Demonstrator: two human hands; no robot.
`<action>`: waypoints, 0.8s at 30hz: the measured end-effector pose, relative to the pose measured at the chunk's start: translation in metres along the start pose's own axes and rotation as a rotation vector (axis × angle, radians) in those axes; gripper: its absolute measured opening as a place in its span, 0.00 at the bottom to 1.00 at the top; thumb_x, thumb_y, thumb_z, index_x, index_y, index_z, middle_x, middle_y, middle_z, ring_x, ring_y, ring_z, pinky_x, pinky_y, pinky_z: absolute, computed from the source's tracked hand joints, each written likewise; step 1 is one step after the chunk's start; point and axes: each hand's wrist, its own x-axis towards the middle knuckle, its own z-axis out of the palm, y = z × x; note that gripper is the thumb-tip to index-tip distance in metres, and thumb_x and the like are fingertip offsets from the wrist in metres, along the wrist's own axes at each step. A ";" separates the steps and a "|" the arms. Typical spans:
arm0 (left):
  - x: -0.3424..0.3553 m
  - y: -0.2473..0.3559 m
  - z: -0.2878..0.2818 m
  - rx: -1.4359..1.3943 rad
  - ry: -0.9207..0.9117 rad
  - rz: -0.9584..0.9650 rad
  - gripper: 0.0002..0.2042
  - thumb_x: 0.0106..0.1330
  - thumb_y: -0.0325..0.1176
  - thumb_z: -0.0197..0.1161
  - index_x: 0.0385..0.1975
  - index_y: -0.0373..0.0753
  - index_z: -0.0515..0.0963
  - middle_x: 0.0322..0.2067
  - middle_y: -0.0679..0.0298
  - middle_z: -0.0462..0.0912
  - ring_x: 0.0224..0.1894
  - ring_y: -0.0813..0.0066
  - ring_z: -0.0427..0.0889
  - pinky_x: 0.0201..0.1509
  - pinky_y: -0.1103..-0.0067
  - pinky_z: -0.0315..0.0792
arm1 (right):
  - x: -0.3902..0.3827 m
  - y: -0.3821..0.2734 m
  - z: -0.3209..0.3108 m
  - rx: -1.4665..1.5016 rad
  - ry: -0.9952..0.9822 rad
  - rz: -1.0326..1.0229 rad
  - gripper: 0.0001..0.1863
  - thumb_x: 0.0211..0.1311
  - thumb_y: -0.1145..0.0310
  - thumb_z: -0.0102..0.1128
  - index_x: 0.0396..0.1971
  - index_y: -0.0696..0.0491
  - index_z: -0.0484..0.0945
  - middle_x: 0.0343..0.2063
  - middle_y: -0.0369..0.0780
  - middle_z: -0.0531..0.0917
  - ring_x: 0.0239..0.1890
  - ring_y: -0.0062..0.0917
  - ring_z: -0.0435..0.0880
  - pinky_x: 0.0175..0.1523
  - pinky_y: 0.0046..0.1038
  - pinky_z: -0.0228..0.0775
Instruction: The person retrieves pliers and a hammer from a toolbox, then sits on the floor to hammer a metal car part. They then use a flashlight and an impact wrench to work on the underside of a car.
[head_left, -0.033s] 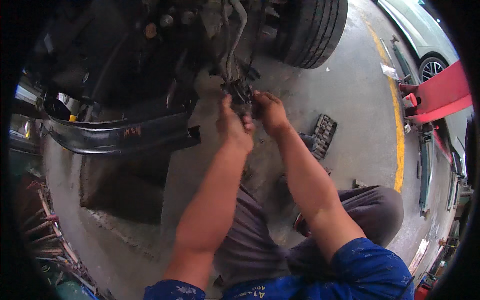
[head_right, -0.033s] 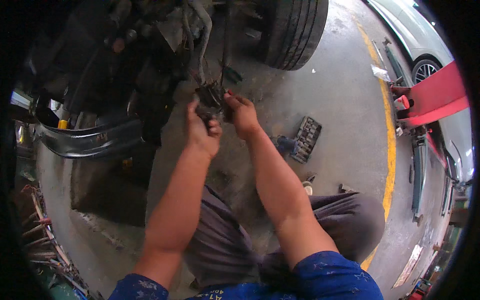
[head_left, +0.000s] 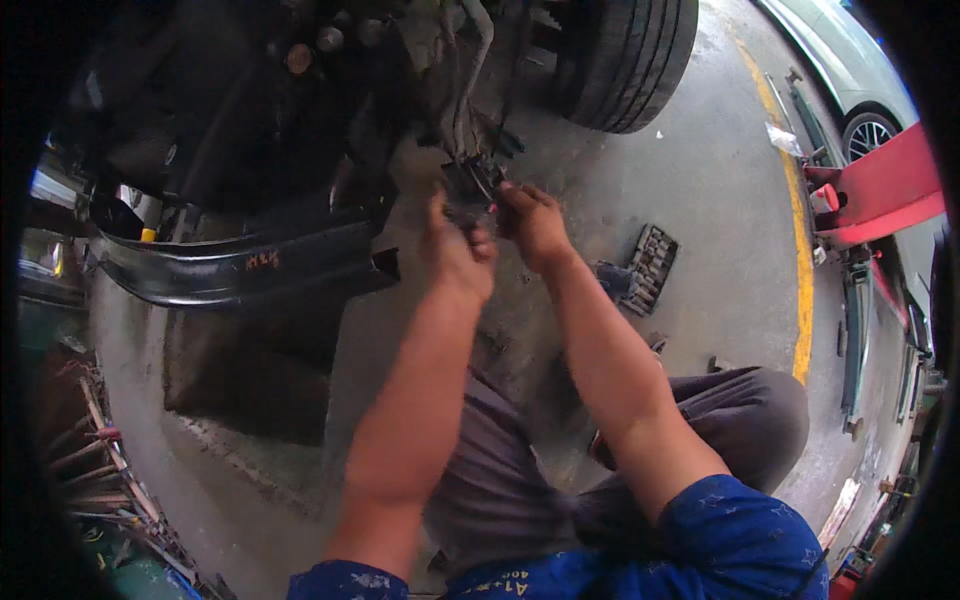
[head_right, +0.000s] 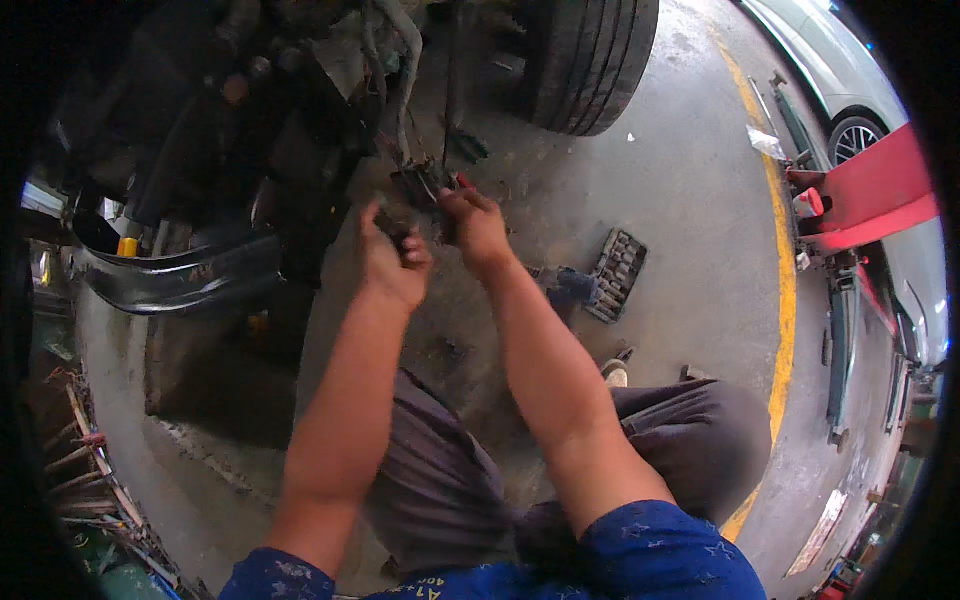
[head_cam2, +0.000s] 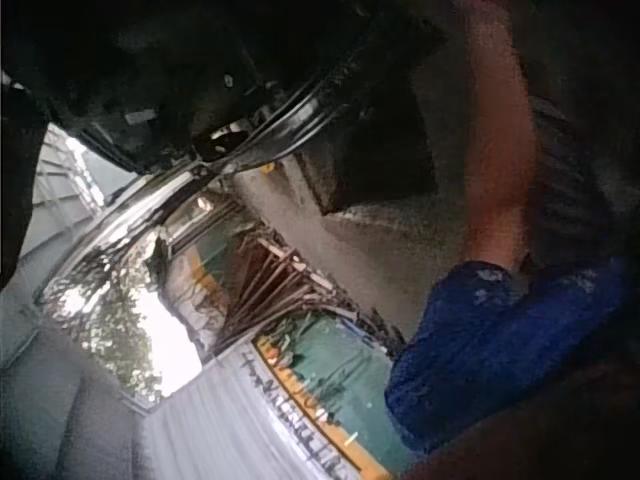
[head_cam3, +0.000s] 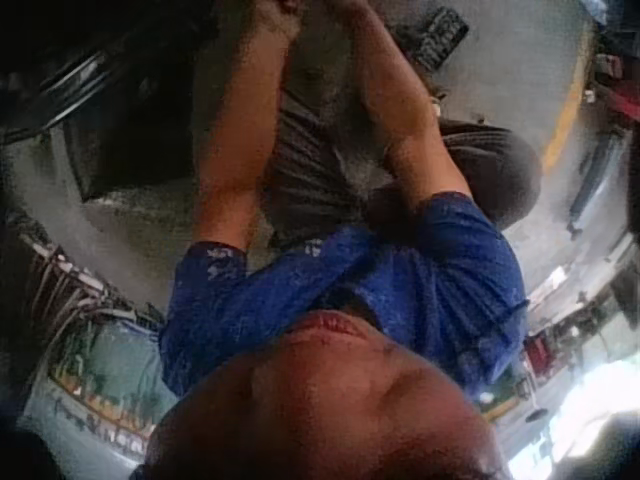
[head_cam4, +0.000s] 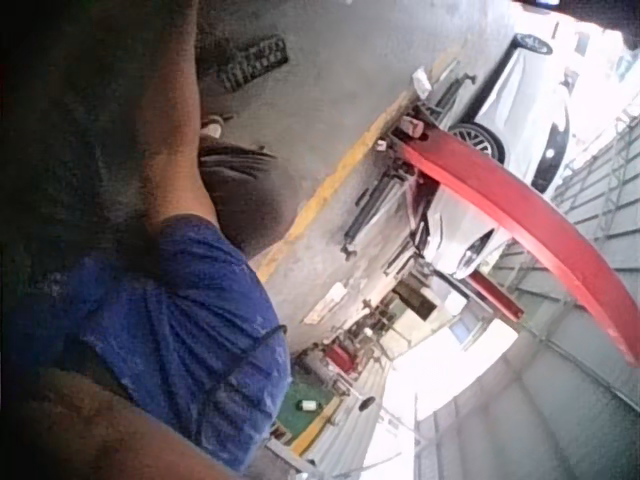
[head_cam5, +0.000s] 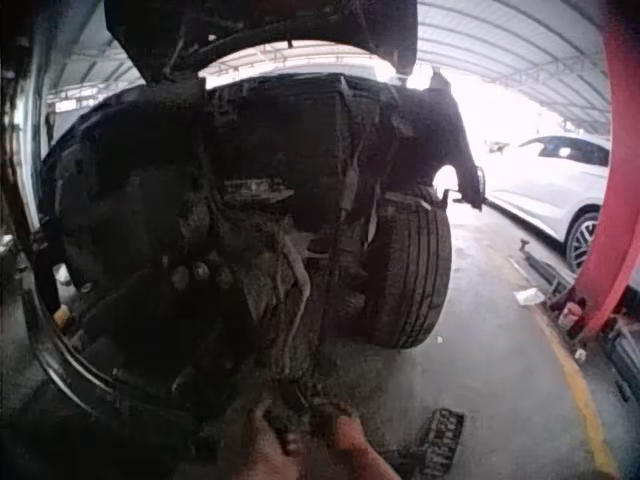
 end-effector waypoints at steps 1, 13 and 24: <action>0.011 0.017 -0.016 -0.049 0.030 0.021 0.16 0.68 0.52 0.55 0.36 0.46 0.68 0.22 0.70 0.68 0.19 0.83 0.65 0.19 0.86 0.59 | 0.000 0.011 0.013 0.021 -0.028 0.002 0.10 0.66 0.63 0.61 0.29 0.53 0.76 0.22 0.32 0.75 0.24 0.19 0.70 0.30 0.25 0.64; 0.073 0.059 -0.006 -0.035 -0.134 0.059 0.17 0.72 0.49 0.46 0.35 0.39 0.68 0.24 0.64 0.71 0.20 0.80 0.66 0.21 0.84 0.61 | -0.004 -0.016 0.043 -0.242 -0.107 -0.118 0.10 0.64 0.67 0.61 0.40 0.56 0.82 0.29 0.33 0.81 0.30 0.17 0.75 0.35 0.23 0.69; 0.100 0.074 0.012 -0.100 -0.245 0.046 0.20 0.74 0.51 0.52 0.43 0.35 0.68 0.33 0.62 0.71 0.24 0.81 0.70 0.23 0.87 0.69 | 0.002 0.000 -0.008 -0.255 -0.027 0.026 0.12 0.65 0.65 0.60 0.43 0.57 0.80 0.30 0.35 0.82 0.28 0.18 0.75 0.33 0.25 0.71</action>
